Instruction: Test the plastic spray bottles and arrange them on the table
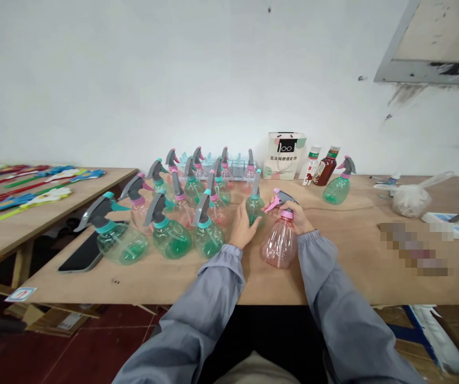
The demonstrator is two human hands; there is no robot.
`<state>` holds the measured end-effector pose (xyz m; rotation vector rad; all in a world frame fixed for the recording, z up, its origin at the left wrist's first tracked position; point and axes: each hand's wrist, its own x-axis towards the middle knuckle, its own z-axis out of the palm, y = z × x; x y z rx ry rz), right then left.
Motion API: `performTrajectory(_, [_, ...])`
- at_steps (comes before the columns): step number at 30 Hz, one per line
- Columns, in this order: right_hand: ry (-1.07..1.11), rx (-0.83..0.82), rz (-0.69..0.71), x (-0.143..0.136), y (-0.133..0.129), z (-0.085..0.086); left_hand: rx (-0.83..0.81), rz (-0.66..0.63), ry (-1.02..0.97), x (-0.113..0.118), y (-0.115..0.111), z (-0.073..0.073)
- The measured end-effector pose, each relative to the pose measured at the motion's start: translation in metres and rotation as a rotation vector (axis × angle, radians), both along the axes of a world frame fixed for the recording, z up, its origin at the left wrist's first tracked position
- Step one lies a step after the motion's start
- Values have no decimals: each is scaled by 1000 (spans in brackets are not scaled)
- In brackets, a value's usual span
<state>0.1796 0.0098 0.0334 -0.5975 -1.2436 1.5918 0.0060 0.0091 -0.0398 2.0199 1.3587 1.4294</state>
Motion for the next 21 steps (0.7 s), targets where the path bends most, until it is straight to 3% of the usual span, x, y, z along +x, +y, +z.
performTrajectory(6, [8, 97, 67, -1, -2, 5, -4, -2, 4, 0, 1, -1])
performTrajectory(12, [-120, 61, -43, 6, -12, 7, -5, -7, -1, 0, 1, -1])
performTrajectory(16, [-157, 122, -381, 36, -16, 14, -6, 5, 14, 0, 0, 0])
performTrajectory(21, [-266, 282, -994, 118, -13, 13, 13, -5, 42, 2, 0, 0])
